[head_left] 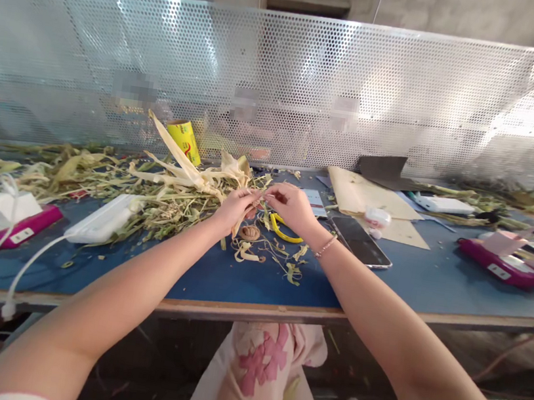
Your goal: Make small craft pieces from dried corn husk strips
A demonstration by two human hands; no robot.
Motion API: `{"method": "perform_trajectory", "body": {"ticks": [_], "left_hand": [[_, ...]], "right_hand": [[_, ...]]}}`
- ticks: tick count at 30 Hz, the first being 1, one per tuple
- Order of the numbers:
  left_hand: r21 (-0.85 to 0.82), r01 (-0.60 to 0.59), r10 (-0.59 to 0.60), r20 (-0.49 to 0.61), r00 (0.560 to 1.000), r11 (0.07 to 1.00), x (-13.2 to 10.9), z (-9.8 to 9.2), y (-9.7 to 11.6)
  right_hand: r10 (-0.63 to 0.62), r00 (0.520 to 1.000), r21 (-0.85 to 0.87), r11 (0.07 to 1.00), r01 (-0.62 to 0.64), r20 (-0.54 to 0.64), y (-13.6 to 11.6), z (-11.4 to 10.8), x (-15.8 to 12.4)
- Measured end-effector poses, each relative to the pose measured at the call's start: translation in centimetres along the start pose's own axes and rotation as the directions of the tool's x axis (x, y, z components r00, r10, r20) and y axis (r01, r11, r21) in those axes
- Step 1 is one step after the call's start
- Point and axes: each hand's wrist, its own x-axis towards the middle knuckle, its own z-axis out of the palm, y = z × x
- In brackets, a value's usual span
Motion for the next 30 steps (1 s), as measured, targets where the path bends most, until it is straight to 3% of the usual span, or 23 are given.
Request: {"method": "perform_trajectory", "body": {"ticks": [3,8,16,30], "left_hand": [[0.006,-0.003,0.003,0.004,1.000,1.000,0.06,-0.05,-0.14],[0.017,-0.012,0.013,-0.008,1.000,1.000,0.02,0.03,-0.18],[0.050,-0.023,0.020,0.049,0.999,0.999,0.02,-0.02,-0.20],[0.064,-0.041,0.039,0.027,0.999,0.997,-0.17,0.27,0.06]], "right_hand": [[-0.120,0.993,-0.105,0.987,0.120,0.006,-0.22,-0.23,-0.08],[-0.193,0.981,-0.139,0.972,0.192,0.003,0.05,-0.23,-0.07],[-0.164,0.986,-0.125,0.978,0.167,0.034,0.23,-0.06,-0.11],[-0.182,0.979,-0.163,0.967,0.194,0.090,0.54,0.14,-0.16]]}}
